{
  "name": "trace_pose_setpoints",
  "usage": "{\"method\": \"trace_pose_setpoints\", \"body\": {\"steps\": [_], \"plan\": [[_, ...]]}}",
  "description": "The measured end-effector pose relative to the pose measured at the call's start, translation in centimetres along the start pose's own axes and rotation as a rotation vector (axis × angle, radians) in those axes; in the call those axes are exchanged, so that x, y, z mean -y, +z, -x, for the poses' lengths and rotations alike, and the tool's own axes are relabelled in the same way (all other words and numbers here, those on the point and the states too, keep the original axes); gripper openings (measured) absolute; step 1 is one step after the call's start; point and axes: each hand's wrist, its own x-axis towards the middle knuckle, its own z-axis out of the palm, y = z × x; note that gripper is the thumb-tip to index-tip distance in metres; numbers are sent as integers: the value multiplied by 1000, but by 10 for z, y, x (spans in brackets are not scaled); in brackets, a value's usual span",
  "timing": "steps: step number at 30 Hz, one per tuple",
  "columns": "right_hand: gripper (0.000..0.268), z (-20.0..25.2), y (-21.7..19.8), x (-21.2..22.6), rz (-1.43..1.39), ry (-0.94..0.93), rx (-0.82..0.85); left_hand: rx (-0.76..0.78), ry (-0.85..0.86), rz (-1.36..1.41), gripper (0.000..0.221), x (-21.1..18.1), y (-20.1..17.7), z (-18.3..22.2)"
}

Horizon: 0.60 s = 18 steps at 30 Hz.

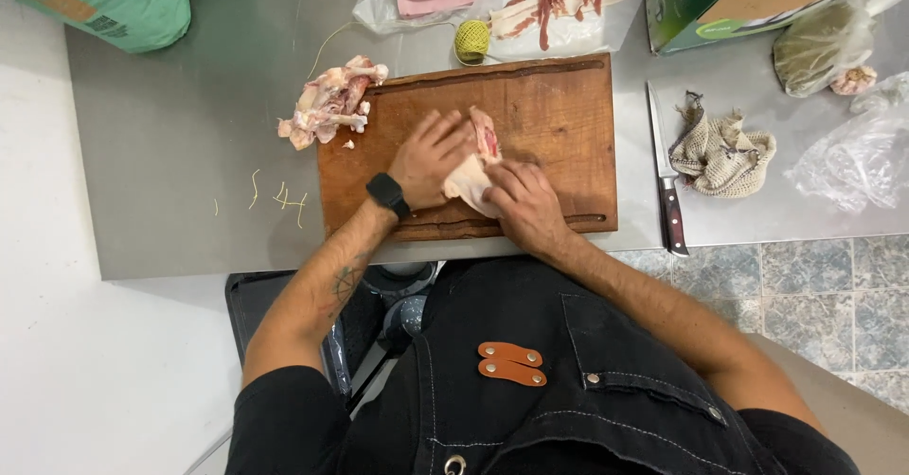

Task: Deboning chicken thighs on a wooden cutting board using a kitchen knife in a food preparation area.

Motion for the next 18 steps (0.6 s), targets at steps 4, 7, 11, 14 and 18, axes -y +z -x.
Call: {"method": "trace_pose_setpoints", "body": {"steps": [4, 7, 11, 14, 18], "plan": [[29, -7, -11, -8, -217, 130, 24, 92, -175, 306, 49, 9, 45, 42], [36, -10, -33, -12, -538, 413, 104, 75, -347, 621, 31, 6, 20, 29], [40, -45, -93, -9, -866, 795, 144, 219, -644, 1002, 39, 3, -77, -46], [40, -76, -122, -16, -968, 831, 114, 210, -800, 1357, 42, -2, -108, -81], [38, -75, -97, -67, -1101, 897, 202, 126, -998, 1474, 37, -1, -50, -67]]}}
